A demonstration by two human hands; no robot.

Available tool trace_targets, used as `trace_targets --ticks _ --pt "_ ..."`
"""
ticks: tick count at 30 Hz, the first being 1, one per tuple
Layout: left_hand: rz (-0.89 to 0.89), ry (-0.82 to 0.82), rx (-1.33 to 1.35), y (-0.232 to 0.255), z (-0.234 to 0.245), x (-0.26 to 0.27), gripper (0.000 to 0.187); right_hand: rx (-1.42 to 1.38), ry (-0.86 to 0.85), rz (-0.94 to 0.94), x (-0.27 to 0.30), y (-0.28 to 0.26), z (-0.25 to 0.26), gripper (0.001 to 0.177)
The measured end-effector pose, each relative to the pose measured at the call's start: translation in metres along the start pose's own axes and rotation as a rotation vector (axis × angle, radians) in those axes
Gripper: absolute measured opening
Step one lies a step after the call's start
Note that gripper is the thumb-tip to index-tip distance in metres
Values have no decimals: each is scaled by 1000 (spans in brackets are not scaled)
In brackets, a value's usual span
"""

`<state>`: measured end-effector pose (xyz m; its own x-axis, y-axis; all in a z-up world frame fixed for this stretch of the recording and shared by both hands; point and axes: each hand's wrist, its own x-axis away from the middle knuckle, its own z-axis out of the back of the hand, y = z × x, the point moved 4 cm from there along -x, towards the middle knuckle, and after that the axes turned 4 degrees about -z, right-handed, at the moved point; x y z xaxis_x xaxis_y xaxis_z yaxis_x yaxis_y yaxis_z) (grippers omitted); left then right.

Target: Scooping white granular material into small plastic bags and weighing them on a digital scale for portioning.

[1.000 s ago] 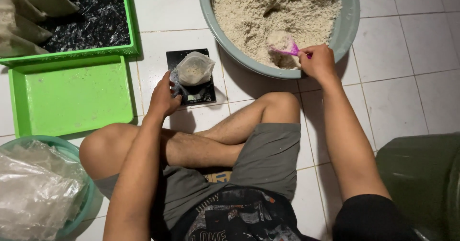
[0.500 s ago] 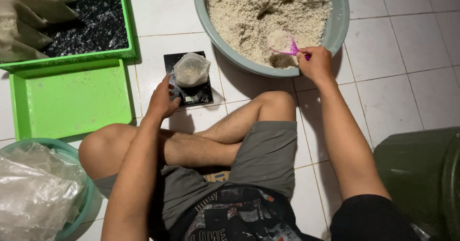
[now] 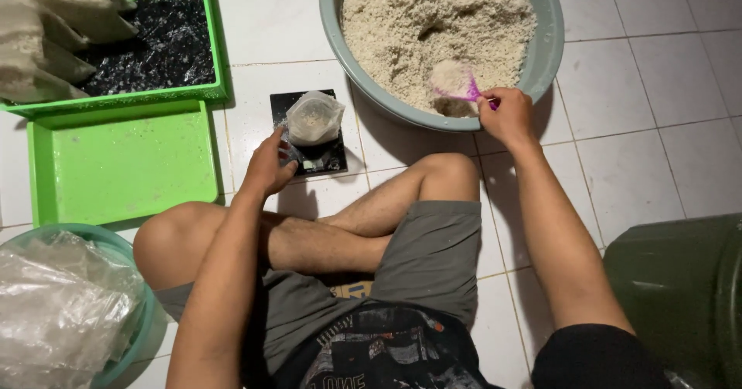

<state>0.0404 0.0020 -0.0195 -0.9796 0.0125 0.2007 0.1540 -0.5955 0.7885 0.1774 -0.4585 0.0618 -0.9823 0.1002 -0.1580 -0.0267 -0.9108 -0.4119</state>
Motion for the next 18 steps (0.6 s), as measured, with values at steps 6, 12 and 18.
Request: trace_targets --ticks 6,12,18 --pt "-9 -19 -2 11 5 5 77 -36 23 39 7 -8 9 15" --pt "-16 -13 -1 7 3 3 74 -48 39 48 6 -5 7 14" --pt "9 -5 6 10 5 7 72 -95 79 79 6 -10 1 15"
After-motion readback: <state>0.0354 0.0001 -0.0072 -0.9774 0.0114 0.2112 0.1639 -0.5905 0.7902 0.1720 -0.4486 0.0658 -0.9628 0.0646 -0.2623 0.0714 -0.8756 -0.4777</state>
